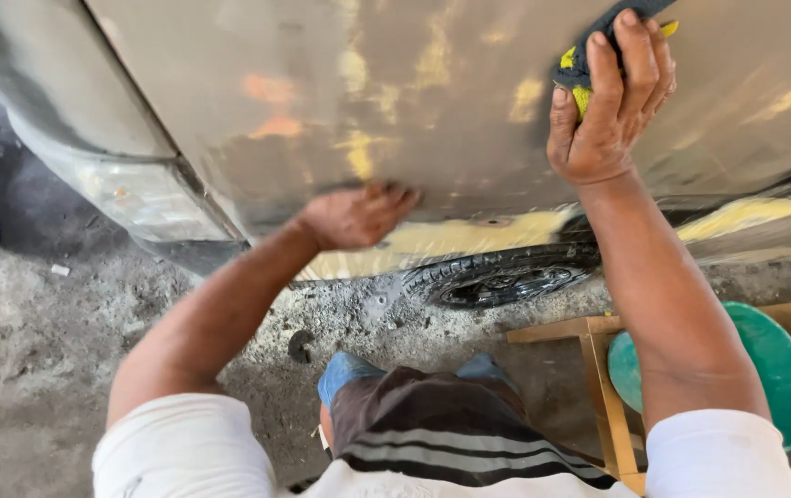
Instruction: The person scrubs the side panel of a silver car using a yellow sponge and a black scrubbing pad. They repeatedly dip the tools into a green bucket of water to rinse them before continuing to scrub the vehicle's surface.
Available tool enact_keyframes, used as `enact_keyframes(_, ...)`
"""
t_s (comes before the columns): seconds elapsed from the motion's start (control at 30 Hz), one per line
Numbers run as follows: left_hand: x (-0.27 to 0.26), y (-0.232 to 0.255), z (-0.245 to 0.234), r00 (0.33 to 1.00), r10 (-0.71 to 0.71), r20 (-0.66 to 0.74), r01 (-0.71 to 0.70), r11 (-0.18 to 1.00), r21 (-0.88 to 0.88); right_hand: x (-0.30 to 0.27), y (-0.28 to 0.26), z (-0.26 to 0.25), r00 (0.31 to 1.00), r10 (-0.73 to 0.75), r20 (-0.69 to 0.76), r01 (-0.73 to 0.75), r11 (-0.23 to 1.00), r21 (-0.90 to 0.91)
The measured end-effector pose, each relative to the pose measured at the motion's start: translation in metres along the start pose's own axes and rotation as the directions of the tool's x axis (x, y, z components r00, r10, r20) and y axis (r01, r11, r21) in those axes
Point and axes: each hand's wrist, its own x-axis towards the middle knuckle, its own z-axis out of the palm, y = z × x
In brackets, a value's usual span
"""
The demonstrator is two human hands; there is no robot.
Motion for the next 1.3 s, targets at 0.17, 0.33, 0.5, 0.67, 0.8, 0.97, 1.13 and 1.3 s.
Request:
enact_keyframes(0.17, 0.046, -0.081, -0.081, 0.913, -0.224, -0.342, 0.319, 0.913, 0.255, 0.005, -0.015, 0.003, 0.999, 0.007, 0.032, -0.007, 1.0, 0.013)
enact_keyframes(0.33, 0.008, -0.025, -0.017, 0.935, -0.147, -0.322, 0.221, 0.953, 0.207, 0.005, -0.014, 0.005, 1.0, -0.004, 0.023, 0.004, 1.0, 0.015)
enact_keyframes(0.5, -0.022, 0.011, -0.005, 0.995, -0.097, 0.035, 0.101, 0.981, -0.166, 0.006, -0.016, 0.004, 1.0, -0.011, 0.018, 0.012, 1.0, -0.007)
enact_keyframes(0.67, 0.038, -0.075, -0.071, 0.934, -0.142, -0.327, 0.258, 0.902, 0.346, 0.002, -0.015, 0.004, 1.0, -0.001, 0.019, 0.001, 1.0, 0.009)
enact_keyframes(0.8, 0.038, -0.063, -0.046, 0.893, -0.258, -0.368, 0.379, 0.873, 0.306, 0.003, -0.014, 0.007, 1.0, -0.003, 0.015, 0.003, 1.0, -0.013)
enact_keyframes(0.97, -0.007, 0.027, 0.017, 1.0, -0.003, 0.021, -0.008, 0.87, 0.493, 0.005, -0.015, 0.005, 1.0, -0.01, 0.007, 0.01, 1.0, -0.023)
enact_keyframes(1.13, 0.036, -0.053, -0.034, 0.979, 0.025, -0.203, 0.07, 0.892, 0.446, 0.008, -0.019, 0.005, 1.0, 0.009, 0.006, -0.009, 1.0, -0.022)
enact_keyframes(1.3, 0.051, -0.094, -0.097, 0.889, -0.271, -0.369, 0.362, 0.91, 0.203, 0.008, -0.023, 0.006, 0.999, 0.033, -0.004, -0.033, 0.999, 0.006)
